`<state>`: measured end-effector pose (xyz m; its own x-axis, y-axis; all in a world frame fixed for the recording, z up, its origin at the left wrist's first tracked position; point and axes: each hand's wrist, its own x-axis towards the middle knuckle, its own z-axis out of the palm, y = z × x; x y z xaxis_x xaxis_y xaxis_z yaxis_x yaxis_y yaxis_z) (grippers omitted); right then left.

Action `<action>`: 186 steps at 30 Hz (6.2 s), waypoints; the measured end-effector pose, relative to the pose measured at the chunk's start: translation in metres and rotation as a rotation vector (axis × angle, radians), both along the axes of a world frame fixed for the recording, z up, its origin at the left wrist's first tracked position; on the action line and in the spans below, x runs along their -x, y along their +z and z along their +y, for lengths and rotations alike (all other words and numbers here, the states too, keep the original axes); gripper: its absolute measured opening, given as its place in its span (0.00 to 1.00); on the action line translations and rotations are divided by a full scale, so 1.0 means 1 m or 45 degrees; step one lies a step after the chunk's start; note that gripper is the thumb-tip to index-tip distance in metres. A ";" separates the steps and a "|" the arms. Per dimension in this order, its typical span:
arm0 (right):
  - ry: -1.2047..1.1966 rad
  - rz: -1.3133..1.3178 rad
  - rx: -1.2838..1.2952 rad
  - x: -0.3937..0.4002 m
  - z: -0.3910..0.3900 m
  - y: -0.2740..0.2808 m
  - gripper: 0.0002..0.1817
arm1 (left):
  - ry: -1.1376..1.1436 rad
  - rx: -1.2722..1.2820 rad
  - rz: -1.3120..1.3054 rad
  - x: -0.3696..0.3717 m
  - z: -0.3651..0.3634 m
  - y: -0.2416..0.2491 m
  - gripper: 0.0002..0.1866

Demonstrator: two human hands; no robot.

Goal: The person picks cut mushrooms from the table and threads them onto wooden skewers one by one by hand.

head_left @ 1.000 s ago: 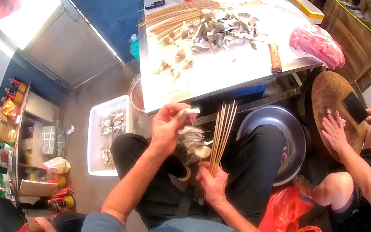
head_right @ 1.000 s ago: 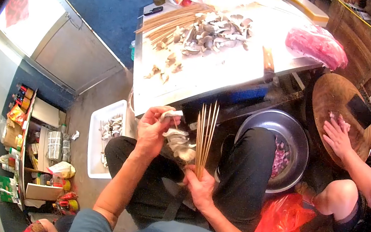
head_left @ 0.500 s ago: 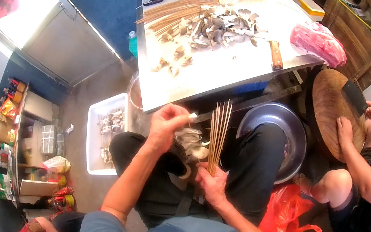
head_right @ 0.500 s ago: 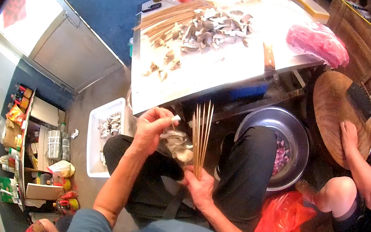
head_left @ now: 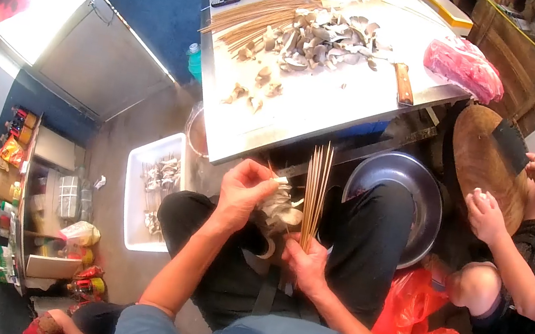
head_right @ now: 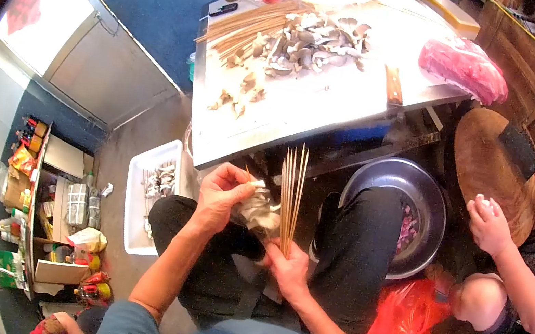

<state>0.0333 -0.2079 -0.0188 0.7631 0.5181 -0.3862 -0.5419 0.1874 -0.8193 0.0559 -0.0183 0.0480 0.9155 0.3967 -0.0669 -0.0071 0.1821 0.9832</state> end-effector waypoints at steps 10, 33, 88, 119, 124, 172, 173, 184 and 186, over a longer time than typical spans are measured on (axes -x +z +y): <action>-0.052 -0.125 0.063 -0.002 -0.007 0.000 0.08 | 0.128 -0.072 -0.132 -0.015 0.022 0.021 0.05; -0.009 -0.432 0.159 0.005 -0.007 -0.001 0.13 | 0.163 0.180 -0.128 0.021 0.020 0.032 0.18; 0.200 -0.219 0.160 0.017 0.017 -0.011 0.07 | 0.454 0.261 -0.254 0.041 0.046 -0.011 0.21; 0.097 -0.198 0.100 0.011 0.013 -0.011 0.04 | 0.190 0.371 -0.164 0.046 0.014 -0.024 0.24; 0.057 -0.233 0.052 0.006 0.014 -0.011 0.05 | 0.310 0.441 -0.325 0.045 0.014 -0.007 0.18; 0.172 -0.096 0.202 0.011 0.018 -0.006 0.07 | 0.383 0.316 -0.074 0.048 0.007 -0.034 0.07; 0.146 -0.193 0.272 0.011 0.018 -0.010 0.07 | 0.399 0.301 -0.047 0.048 0.006 -0.034 0.07; 0.070 -0.652 0.373 0.003 0.029 -0.020 0.10 | 0.410 0.310 -0.099 0.046 0.003 -0.044 0.07; 0.091 -0.774 0.411 0.001 0.034 -0.016 0.10 | 0.422 0.315 -0.102 0.048 0.004 -0.044 0.07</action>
<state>0.0319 -0.1739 -0.0348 0.8612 0.5064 -0.0436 0.0297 -0.1358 -0.9903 0.0082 -0.0141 0.0035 0.7472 0.6516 -0.1307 -0.1800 0.3878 0.9040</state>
